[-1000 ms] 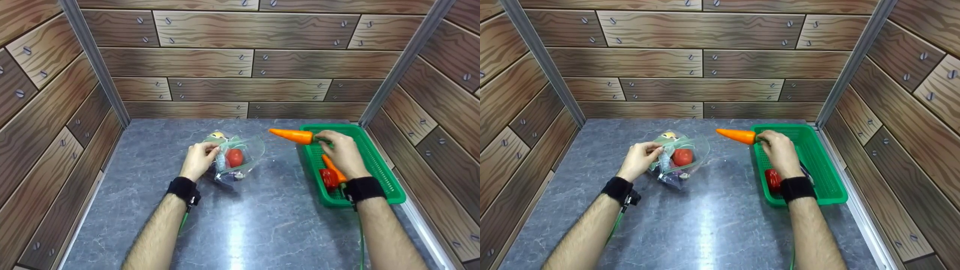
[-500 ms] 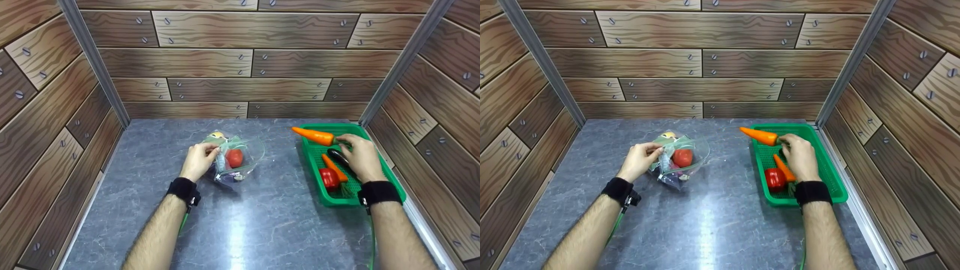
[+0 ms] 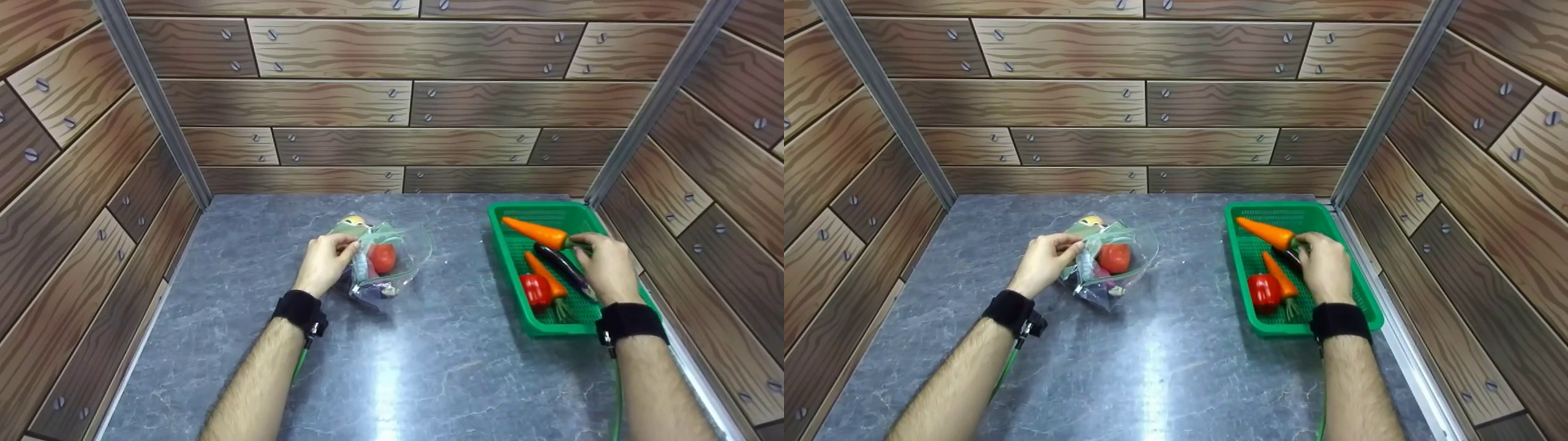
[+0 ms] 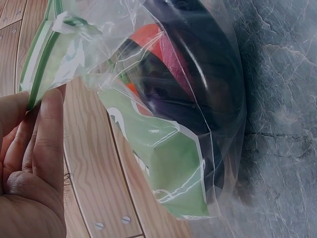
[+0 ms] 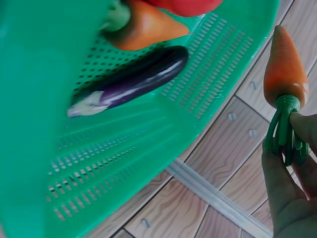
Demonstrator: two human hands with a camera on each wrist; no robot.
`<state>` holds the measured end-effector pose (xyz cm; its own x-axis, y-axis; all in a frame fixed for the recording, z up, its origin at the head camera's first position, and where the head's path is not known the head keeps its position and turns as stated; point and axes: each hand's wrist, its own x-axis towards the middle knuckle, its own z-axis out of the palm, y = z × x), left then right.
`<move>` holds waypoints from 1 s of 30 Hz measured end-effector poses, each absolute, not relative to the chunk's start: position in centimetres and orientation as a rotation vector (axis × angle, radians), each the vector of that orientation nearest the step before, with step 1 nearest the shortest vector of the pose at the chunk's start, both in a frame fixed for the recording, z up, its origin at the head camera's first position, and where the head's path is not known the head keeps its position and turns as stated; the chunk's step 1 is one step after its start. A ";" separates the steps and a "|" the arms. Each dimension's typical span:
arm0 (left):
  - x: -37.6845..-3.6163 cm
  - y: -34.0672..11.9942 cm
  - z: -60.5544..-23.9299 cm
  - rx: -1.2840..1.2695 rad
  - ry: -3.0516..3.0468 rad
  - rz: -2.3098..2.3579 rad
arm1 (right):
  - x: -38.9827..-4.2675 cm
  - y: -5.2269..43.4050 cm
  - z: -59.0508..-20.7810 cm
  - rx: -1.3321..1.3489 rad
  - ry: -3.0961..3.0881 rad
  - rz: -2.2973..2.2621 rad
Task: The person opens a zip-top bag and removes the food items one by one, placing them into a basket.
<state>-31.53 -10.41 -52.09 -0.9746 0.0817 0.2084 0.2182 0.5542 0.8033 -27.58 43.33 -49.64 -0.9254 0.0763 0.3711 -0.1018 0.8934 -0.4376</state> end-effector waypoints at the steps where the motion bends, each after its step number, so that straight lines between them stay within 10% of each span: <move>1: -31.5 -10.4 -52.1 -0.258 -2.638 -1.393 | -27.5 43.6 -49.8 0.001 -2.688 0.651; 30: -31.4 -10.4 -52.2 -0.262 -2.636 -1.384 | -26.5 47.3 -54.3 -0.224 -2.887 0.576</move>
